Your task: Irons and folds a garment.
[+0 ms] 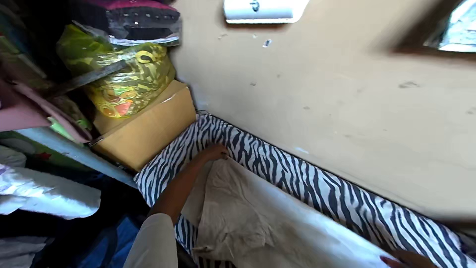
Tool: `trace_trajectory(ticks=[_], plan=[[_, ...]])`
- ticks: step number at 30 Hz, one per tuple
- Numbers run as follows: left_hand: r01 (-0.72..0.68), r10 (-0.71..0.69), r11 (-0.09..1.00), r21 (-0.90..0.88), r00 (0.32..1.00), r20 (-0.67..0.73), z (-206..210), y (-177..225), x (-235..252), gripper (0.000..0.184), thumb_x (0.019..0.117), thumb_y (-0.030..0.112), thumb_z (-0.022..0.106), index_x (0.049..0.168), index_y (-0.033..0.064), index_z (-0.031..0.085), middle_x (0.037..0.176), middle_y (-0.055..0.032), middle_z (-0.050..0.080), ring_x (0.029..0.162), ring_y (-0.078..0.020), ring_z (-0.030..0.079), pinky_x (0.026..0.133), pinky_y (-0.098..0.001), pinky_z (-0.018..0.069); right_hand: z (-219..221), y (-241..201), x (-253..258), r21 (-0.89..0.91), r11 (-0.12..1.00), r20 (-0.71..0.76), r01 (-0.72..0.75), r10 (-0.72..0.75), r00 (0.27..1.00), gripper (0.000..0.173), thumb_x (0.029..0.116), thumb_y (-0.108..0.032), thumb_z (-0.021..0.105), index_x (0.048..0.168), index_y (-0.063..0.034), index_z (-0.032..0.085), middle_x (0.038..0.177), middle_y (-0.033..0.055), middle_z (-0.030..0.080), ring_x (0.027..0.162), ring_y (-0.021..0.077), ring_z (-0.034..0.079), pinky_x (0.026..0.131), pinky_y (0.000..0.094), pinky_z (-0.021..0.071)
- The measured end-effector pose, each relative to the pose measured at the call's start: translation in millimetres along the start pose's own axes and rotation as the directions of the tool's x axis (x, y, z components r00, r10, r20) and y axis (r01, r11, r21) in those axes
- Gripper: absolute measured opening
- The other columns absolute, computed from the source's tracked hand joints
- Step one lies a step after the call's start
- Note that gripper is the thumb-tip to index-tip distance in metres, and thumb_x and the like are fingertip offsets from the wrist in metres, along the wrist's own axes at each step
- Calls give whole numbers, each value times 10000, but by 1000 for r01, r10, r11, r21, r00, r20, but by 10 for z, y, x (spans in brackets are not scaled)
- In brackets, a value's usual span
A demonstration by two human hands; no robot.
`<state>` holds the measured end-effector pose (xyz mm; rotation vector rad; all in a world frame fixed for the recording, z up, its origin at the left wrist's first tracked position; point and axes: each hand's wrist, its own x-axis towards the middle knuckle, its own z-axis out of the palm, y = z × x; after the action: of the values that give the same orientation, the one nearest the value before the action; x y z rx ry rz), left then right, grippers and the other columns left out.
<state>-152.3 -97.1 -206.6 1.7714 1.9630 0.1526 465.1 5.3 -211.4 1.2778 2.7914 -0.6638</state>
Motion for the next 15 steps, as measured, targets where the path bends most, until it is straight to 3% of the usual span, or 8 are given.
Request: trace_trajectory(ticks=[3,5,7,9,10,11,13,15], plan=[[108,-47,961,255,971,-236,102,438,110,353,941,7,644,1286,64,686,1427,-205,559,1395,-424,442,1159,-690,235,47,-103,-75,-67,997,-187,-34,21,982,376,996,-224,671,1237,65,685,1289,403,589,1238,646,515,966,851,335],[-11,118,964,267,915,-387,365,883,22,322,988,63,573,1296,26,661,1411,-224,566,1354,-414,500,1139,-598,357,258,-229,-159,-96,994,-352,57,-87,932,482,969,-339,680,1265,41,667,1293,356,608,1196,607,564,928,807,406],[-172,262,957,232,857,-444,830,1096,-158,390,1045,246,487,1335,33,638,1414,-208,593,1364,-387,525,1134,-566,400,644,-310,-317,-80,977,-411,197,-212,886,694,990,-615,502,1319,-25,661,1337,244,648,1248,465,605,992,691,459],[-127,212,970,207,858,-469,1286,798,-238,562,1064,447,403,1496,107,518,1575,-153,458,1492,-362,373,1192,-654,248,1042,-280,-589,-107,961,-371,253,-275,887,754,960,-750,439,1381,-158,639,1443,122,624,1395,344,533,1108,637,402],[-63,159,975,213,869,-469,1357,643,-242,603,1074,466,351,1541,99,455,1618,-157,391,1520,-374,315,1194,-696,189,1156,-215,-741,-140,962,-365,234,-270,891,718,958,-745,465,1401,-206,631,1487,88,596,1439,310,494,1152,623,364],[-11,110,976,217,888,-447,1331,594,-211,619,1083,445,314,1570,71,394,1645,-171,333,1539,-382,265,1194,-713,149,1197,-130,-876,-169,968,-403,186,-240,883,646,976,-683,507,1368,-192,655,1467,95,612,1421,315,514,1147,620,373],[-36,115,974,221,929,-352,1377,791,-225,665,1087,441,298,1590,5,309,1669,-215,244,1557,-418,178,1170,-757,78,1133,33,-1200,-212,976,-504,51,-154,850,489,943,-420,619,1249,-53,723,1311,196,690,1247,411,640,1028,650,472],[-250,299,946,206,919,-258,1571,1195,-332,685,1054,552,321,1593,131,373,1679,-126,273,1564,-396,170,1140,-802,55,974,163,-1460,-210,974,-594,-83,-59,802,286,869,-134,632,1086,-6,768,1146,220,737,1088,446,697,950,644,514]])
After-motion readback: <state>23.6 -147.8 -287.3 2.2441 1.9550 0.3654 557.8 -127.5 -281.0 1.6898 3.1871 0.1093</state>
